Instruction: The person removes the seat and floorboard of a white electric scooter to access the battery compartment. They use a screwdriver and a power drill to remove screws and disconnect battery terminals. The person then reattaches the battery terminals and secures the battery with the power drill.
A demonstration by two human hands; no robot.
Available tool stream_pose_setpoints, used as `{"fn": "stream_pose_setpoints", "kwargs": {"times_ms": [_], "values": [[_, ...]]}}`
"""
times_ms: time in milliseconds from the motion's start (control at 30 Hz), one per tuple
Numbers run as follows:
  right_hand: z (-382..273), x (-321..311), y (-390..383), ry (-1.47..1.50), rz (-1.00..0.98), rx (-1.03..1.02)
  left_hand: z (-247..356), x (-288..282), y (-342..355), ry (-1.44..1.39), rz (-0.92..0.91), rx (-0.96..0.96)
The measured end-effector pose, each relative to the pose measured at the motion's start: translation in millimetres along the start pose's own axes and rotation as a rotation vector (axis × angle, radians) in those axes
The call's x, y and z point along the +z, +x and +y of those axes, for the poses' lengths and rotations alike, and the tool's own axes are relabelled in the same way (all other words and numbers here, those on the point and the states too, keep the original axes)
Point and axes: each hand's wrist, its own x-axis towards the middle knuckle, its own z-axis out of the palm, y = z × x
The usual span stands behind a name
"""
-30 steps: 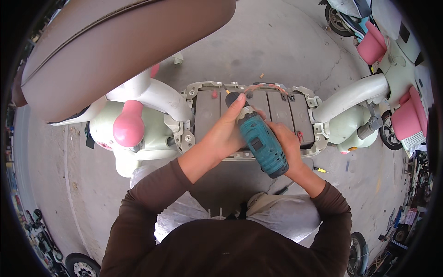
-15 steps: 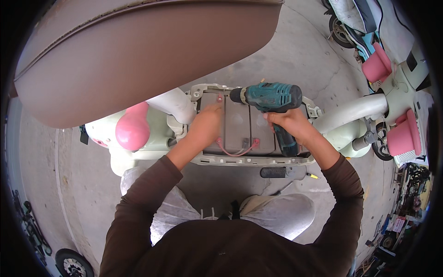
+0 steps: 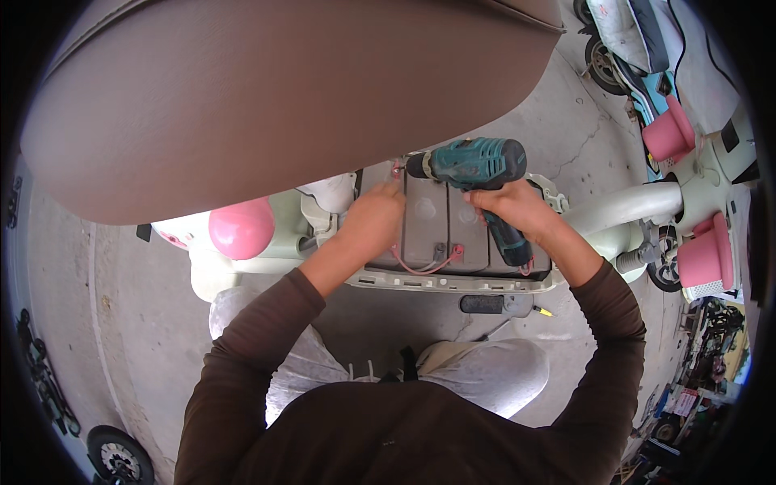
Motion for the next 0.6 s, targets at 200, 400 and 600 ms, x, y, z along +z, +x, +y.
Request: {"fn": "stream_pose_setpoints", "kwargs": {"times_ms": [200,400,600], "values": [[-8.0,1.4,-2.4,-0.02,-0.012,0.013,2.1,-1.4,0.7,-0.011,0.004,0.002],[-17.6,-1.9,-1.0,-0.169,-0.066,-0.005,1.7,1.8,1.2,0.005,0.015,0.008],[-67.3,-10.0,25.5,-0.514,-0.216,-0.043,-0.8,4.4,-1.1,0.049,-0.009,-0.016]]}}
